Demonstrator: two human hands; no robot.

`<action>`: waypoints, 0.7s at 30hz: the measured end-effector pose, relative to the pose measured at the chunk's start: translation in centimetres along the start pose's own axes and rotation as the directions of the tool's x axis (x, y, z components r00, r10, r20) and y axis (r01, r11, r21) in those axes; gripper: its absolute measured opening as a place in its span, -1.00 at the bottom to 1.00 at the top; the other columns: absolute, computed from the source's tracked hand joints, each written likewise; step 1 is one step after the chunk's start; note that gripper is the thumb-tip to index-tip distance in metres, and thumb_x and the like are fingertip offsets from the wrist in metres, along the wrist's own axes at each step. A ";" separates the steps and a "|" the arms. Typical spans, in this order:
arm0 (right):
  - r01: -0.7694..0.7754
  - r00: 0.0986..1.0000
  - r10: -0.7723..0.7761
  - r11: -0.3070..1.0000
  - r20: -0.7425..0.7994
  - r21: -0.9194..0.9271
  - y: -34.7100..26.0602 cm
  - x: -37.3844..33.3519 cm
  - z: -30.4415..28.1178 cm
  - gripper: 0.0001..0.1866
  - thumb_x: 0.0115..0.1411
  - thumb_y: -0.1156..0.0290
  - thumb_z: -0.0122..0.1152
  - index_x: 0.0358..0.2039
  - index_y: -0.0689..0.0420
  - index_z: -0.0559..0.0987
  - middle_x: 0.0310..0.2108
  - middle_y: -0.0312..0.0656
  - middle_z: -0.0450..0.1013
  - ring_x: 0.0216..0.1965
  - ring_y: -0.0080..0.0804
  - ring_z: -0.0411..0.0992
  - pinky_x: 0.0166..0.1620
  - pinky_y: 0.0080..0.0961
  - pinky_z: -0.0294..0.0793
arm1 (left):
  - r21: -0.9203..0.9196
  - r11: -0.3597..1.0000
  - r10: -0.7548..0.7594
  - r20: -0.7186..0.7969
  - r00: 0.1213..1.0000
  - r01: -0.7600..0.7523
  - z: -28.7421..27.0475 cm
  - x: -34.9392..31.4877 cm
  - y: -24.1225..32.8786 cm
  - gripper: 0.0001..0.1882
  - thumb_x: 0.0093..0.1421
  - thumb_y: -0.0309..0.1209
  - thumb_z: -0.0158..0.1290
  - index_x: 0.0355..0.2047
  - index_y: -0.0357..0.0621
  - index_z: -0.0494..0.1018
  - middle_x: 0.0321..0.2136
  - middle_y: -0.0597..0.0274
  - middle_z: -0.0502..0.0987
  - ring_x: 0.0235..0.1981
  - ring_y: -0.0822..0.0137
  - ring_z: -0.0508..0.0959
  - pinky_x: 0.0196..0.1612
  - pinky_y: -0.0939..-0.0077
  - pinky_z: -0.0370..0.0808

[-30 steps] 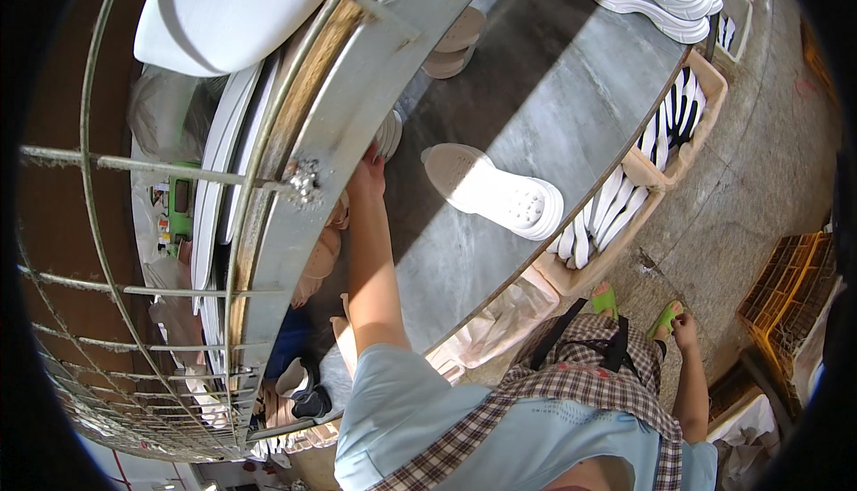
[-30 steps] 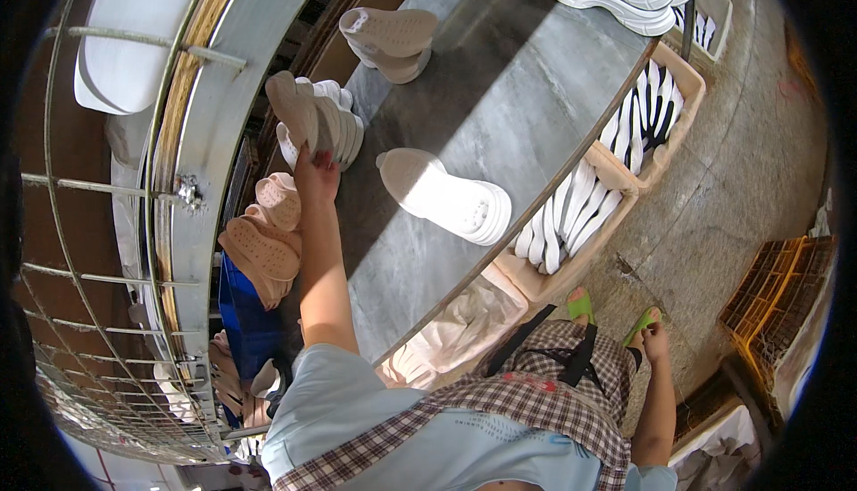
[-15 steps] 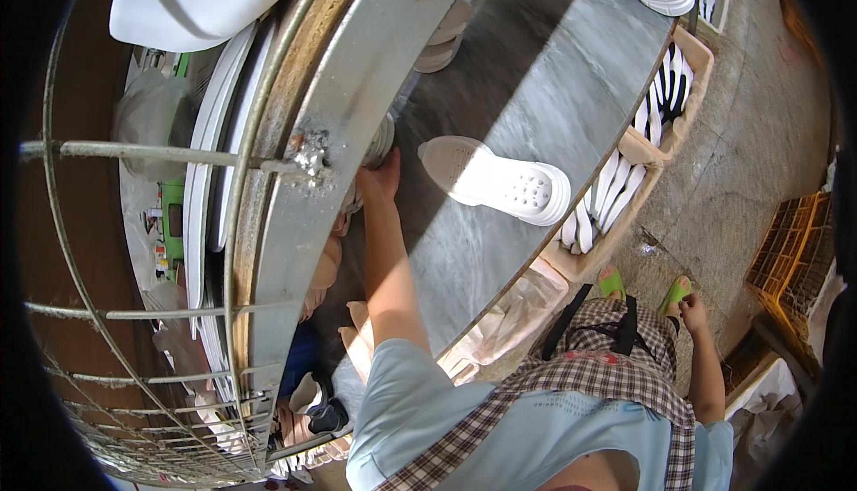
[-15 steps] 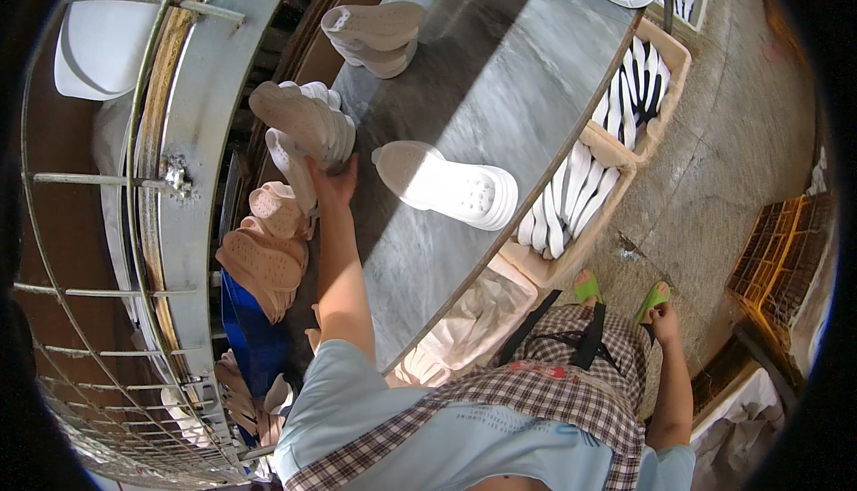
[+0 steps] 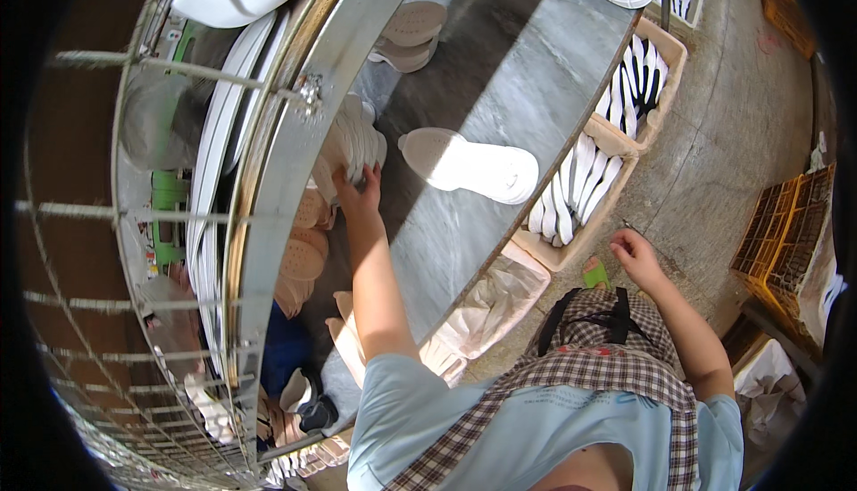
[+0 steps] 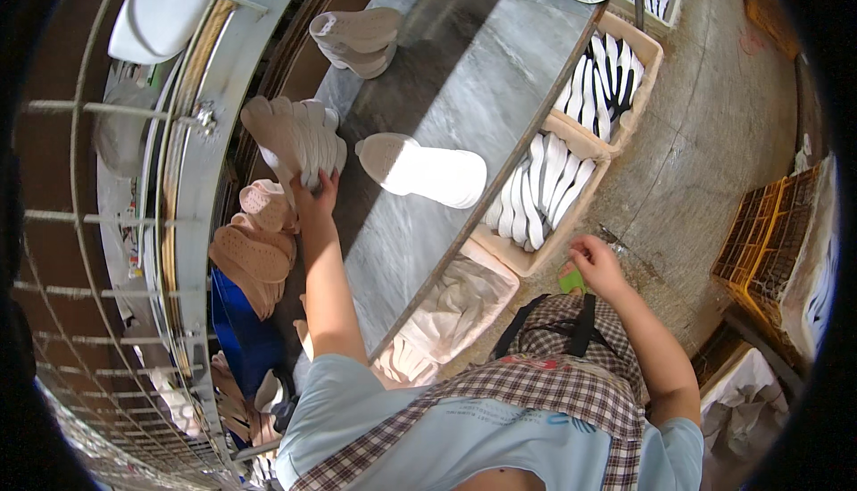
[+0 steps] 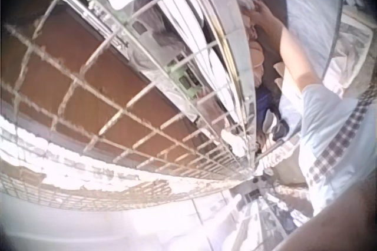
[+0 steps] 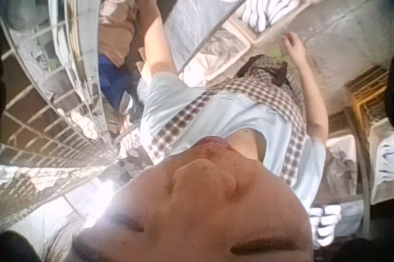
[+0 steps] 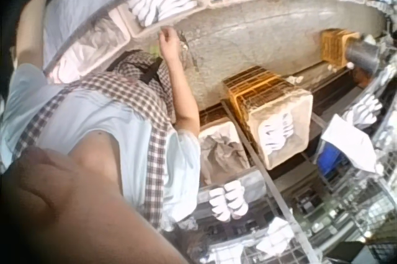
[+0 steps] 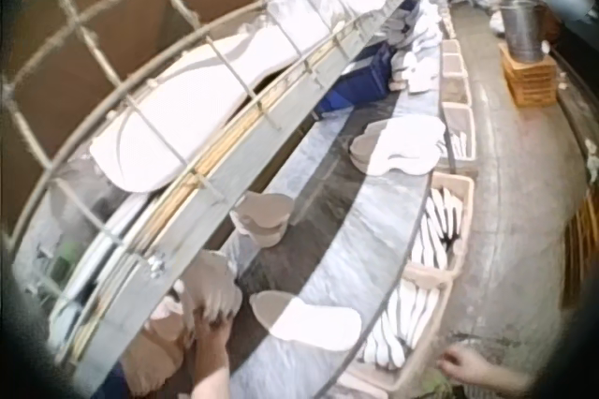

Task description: The person picks up white and beige slippers from a shelf, inspects them, and places them into a basket. The person repeats this process multiple times, handling the slippers one at a time and stacking them in the basket.

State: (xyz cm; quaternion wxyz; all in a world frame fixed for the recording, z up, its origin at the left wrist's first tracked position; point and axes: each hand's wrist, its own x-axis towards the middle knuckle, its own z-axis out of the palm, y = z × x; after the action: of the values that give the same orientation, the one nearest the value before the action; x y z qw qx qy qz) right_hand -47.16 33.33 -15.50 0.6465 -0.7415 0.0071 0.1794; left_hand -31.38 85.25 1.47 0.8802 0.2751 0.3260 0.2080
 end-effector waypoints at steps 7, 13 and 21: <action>0.024 0.873 -0.044 0.999 0.486 0.048 -2.0 -1.9 1.4 -0.60 0.13 0.33 0.20 -0.05 0.24 0.42 -0.31 -0.18 0.47 -0.22 -0.47 0.44 -0.16 -0.53 0.44 | -0.078 0.988 -0.138 -0.030 0.990 0.136 -9.5 -25.9 -3.5 -0.34 0.02 -0.39 0.07 0.13 -0.22 0.11 0.07 -0.08 0.21 0.07 -0.30 0.24 -0.06 0.20 0.53; -0.348 0.641 -0.029 0.880 0.767 0.324 -6.5 -4.6 9.1 -0.21 0.16 -0.06 0.09 0.23 0.16 0.09 0.18 -0.02 0.14 0.17 -0.24 0.17 0.16 -0.16 0.19 | 0.126 0.991 -0.047 0.083 0.995 0.036 -12.8 -43.8 -10.6 -0.47 0.09 -0.34 0.02 0.06 -0.27 0.25 -0.06 0.02 0.45 -0.03 0.10 0.45 0.15 0.09 0.34; -0.568 0.692 -0.303 0.330 0.655 0.754 -9.3 -11.2 9.1 -0.12 0.11 0.28 0.23 0.27 0.08 -0.13 0.20 -0.10 0.06 0.20 -0.24 0.13 0.20 -0.25 0.23 | 0.295 0.930 -0.217 -0.039 0.975 0.219 -17.5 -51.5 -15.5 -0.38 0.13 -0.35 0.10 0.18 -0.15 0.16 0.09 0.06 0.30 0.12 0.22 0.32 0.14 0.04 0.32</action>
State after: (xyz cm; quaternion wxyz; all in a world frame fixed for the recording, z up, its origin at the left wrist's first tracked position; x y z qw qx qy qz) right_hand -57.73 41.11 -4.39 0.8760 -0.0960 -0.0706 0.4674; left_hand -76.63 51.44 4.39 0.8456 0.3658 0.3844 0.0583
